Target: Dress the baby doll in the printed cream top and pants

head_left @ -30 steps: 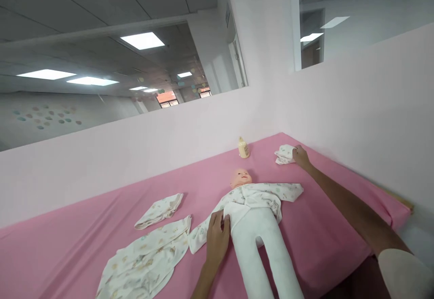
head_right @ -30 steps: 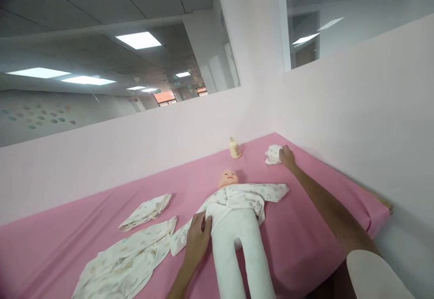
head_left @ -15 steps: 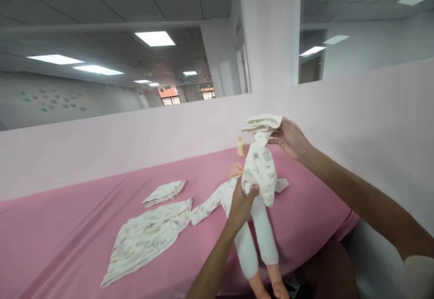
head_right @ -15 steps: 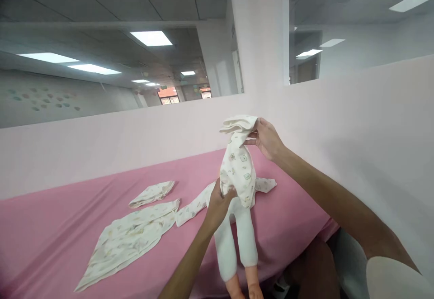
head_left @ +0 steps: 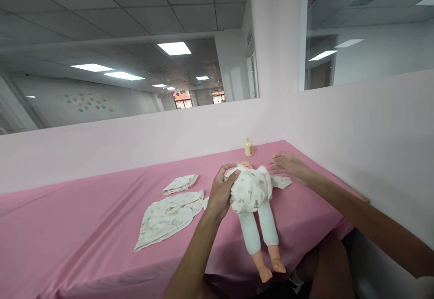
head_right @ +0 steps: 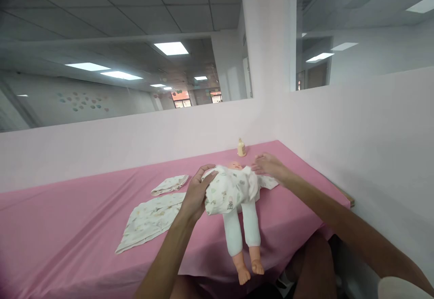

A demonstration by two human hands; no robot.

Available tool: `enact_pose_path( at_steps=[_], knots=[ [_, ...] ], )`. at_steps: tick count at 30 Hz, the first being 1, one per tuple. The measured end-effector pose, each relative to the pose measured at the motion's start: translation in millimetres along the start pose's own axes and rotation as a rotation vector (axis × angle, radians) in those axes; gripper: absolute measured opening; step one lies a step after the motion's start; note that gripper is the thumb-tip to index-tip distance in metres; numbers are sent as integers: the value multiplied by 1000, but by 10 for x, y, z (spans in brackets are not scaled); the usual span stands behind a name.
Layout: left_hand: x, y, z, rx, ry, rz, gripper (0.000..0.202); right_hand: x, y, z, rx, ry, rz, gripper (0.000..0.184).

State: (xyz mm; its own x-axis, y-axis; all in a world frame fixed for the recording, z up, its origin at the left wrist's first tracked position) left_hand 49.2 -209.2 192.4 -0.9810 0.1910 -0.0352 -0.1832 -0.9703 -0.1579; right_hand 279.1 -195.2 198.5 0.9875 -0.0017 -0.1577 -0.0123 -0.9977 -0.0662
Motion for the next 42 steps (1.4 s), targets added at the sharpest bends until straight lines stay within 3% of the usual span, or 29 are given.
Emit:
enact_pose_path(
  at_steps=[3, 6, 8, 11, 12, 17, 23, 25, 29, 32, 36, 42],
  knots=[
    [-24, -70, -83, 16, 9, -6, 49, -307, 252, 101, 28, 116, -167, 31],
    [-36, -93, -105, 0, 16, -22, 50, -589, 537, 95, 209, 312, -323, 47],
    [-45, -77, -71, -17, 5, -42, 52, -680, 652, 44, 379, 461, -287, 46],
    [-41, -38, 10, -33, -45, -69, 54, -663, 671, -70, 565, 584, -96, 15],
    [-31, -26, 39, -39, -80, -73, 55, -634, 644, -100, 574, 575, -56, 7],
    [-15, 33, 241, -117, -291, -150, 46, -445, 524, -274, 536, 377, 28, 15],
    [-191, 215, 637, -233, -460, -258, 50, -422, 628, -600, 611, 303, 102, 18],
    [-239, 273, 741, -270, -474, -245, 49, -474, 682, -689, 609, 308, 34, 21],
    [-260, 320, 831, -313, -514, -210, 30, -598, 776, -782, 637, 322, -316, 24],
    [-249, 332, 839, -313, -501, -245, 32, -584, 811, -814, 719, 243, -464, 37],
    [-247, 362, 813, -256, -488, -314, 33, -594, 812, -730, 684, 340, -488, 47],
    [-209, 354, 763, -225, -504, -330, 35, -692, 897, -617, 716, 452, -422, 21]
  ],
)
Point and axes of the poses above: each hand's wrist, its own y-axis away from the middle knuckle, its own x-axis out of the back of the hand, z = x × y, the point moved 5 cm from there along -y, towards the middle knuckle, and after that the axes turned 14 degrees about -y, right-handed, at the moved point
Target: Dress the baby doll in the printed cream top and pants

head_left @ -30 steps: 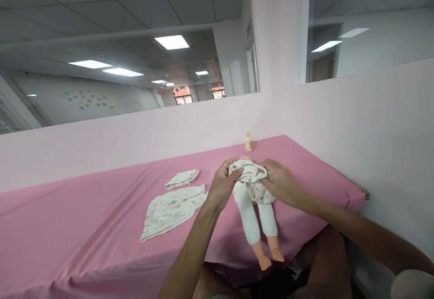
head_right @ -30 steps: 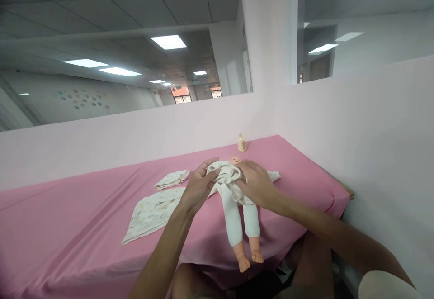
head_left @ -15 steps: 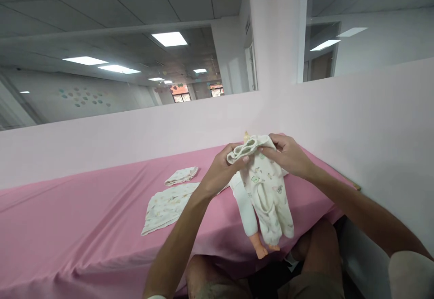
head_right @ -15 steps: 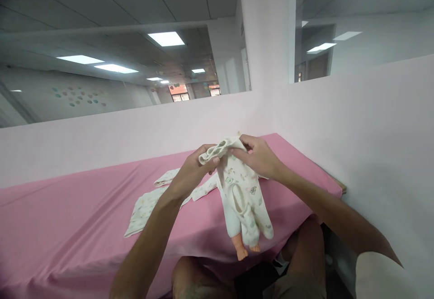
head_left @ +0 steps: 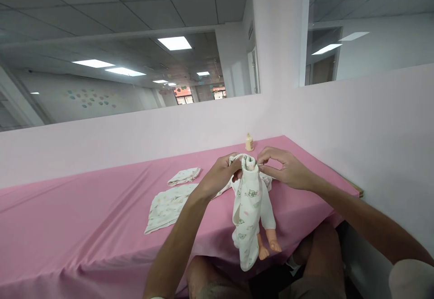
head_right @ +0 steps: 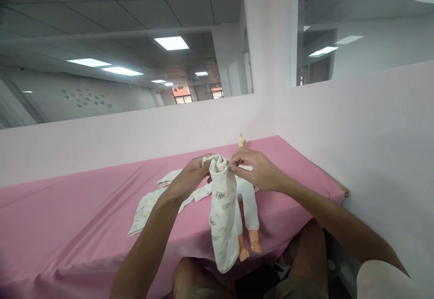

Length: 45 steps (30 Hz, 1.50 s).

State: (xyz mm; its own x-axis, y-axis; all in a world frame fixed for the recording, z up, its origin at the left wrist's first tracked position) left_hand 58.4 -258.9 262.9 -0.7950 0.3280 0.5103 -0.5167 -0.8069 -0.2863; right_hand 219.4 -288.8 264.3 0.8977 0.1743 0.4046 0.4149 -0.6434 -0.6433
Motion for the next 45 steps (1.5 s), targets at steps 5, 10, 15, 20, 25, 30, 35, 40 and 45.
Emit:
enact_pose_path(
  at_steps=[5, 10, 15, 20, 25, 30, 35, 40, 45],
  knots=[
    [100, 28, -85, -4, -155, 71, 41, 62, 29, 30, 60, 43, 52, 13],
    [344, 99, -293, 54, -325, 220, 42, 318, 88, 190, -24, -195, 262, 16],
    [557, 180, -463, 82, -259, 302, 34, 466, 174, 294, -207, -24, 360, 19],
    [471, 328, -547, 87, -71, 242, 32, 405, 274, 257, -287, 108, 81, 25],
    [222, 572, -538, 126, -269, 169, 35, 266, 487, 336, -397, 225, -246, 32],
    [-15, 770, -428, 98, -382, 23, 40, 64, 678, 379, -315, 344, -471, 12],
    [-23, 732, -423, 104, -370, 62, 39, 2, 695, 431, -295, 411, -515, 15],
    [-34, 424, -388, 43, -412, 83, 40, -140, 479, 401, -286, 302, -498, 13],
    [-25, -108, -182, -136, -443, 27, 34, -275, 93, 426, -452, -50, -291, 30]
  ],
)
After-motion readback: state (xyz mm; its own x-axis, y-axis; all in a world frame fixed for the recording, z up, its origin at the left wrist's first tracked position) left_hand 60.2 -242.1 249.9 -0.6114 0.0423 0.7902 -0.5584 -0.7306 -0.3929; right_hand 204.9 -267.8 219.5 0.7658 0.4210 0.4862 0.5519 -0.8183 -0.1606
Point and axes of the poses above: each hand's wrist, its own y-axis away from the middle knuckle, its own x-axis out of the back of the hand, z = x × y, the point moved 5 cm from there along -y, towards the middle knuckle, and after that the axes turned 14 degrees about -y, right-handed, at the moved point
